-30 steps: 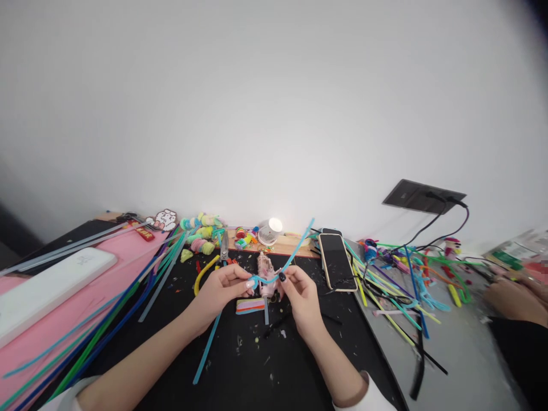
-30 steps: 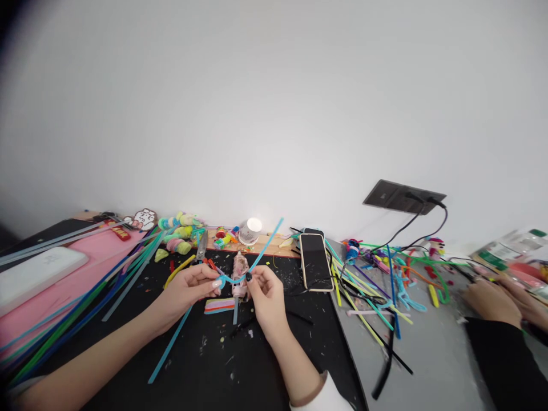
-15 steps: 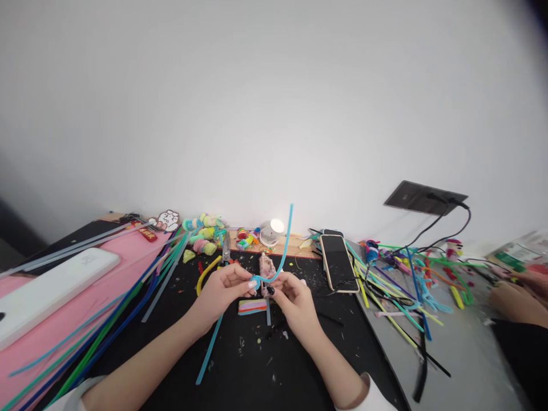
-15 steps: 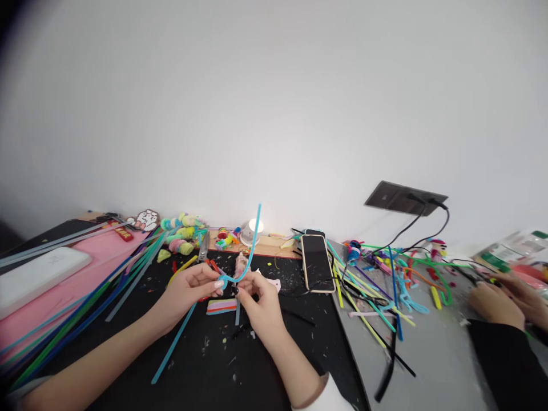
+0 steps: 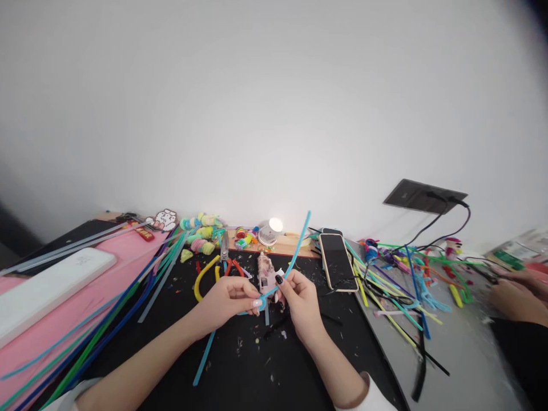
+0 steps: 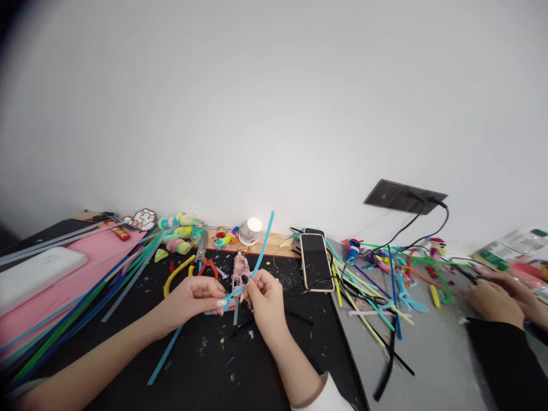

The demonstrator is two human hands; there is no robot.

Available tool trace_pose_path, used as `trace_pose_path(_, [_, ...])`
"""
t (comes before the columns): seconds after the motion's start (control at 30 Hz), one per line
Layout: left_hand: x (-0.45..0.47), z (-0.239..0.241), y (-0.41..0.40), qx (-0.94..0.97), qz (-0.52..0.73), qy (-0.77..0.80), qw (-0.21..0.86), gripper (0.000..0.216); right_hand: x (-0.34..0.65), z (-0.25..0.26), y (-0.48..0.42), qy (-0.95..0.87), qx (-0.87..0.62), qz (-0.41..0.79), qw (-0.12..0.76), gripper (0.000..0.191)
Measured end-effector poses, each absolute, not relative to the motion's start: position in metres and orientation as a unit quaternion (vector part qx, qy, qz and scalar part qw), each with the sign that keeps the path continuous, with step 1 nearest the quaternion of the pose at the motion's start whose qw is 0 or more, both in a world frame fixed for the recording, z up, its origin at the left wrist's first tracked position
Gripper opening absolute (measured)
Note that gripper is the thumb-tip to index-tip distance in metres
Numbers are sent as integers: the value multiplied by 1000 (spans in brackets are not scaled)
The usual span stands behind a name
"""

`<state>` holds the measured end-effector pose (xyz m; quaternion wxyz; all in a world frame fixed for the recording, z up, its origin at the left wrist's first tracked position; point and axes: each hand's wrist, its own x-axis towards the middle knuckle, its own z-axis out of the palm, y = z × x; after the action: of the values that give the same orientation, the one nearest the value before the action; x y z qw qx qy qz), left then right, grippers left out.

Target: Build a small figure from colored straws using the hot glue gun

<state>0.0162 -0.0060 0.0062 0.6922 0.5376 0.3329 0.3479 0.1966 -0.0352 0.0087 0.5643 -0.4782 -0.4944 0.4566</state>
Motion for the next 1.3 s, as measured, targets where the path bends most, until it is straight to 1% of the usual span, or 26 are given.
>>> trace_pose_path(0.17, [16, 8, -5, 528, 361, 359, 680, 22, 199, 12, -35, -516, -492, 436, 550, 29])
trace_pose_path(0.23, [14, 8, -2, 506, 393, 377, 669, 23, 202, 13, -34, -545, -516, 384, 538, 19])
trace_pose_path(0.27, [13, 7, -1, 492, 412, 385, 664, 24, 204, 14, -33, -565, -536, 343, 526, 14])
trace_pose_path(0.3, [13, 7, 0, 477, 430, 391, 659, 26, 206, 14, -33, -589, -560, 290, 505, 13])
trace_pose_path(0.4, [11, 7, 2, 444, 469, 405, 647, 32, 211, 15, -32, -656, -625, 145, 397, 37])
trace_pose_path(0.47, [11, 8, 2, 437, 483, 409, 639, 34, 212, 15, -33, -682, -648, 106, 320, 46])
trace_pose_path(0.53, [11, 8, 2, 435, 492, 408, 634, 35, 211, 15, -33, -695, -662, 92, 264, 51])
trace_pose_path(0.67, [10, 9, 2, 432, 502, 411, 626, 36, 211, 11, -34, -704, -675, 76, 210, 60])
trace_pose_path(0.77, [10, 11, 2, 431, 511, 417, 616, 36, 211, 8, -33, -704, -680, 72, 190, 58])
trace_pose_path(0.87, [10, 13, 1, 435, 519, 424, 602, 35, 212, 6, -32, -702, -681, 58, 199, 54])
trace_pose_path(1.0, [9, 11, 3, 444, 528, 429, 583, 33, 214, 10, -30, -691, -668, 56, 269, 44])
trace_pose_path(1.2, [5, 5, 7, 463, 533, 442, 553, 32, 220, 16, -27, -677, -597, 150, 404, 16])
trace_pose_path(1.3, [6, 6, 6, 470, 530, 444, 549, 33, 216, 15, -29, -646, -573, 222, 454, 14])
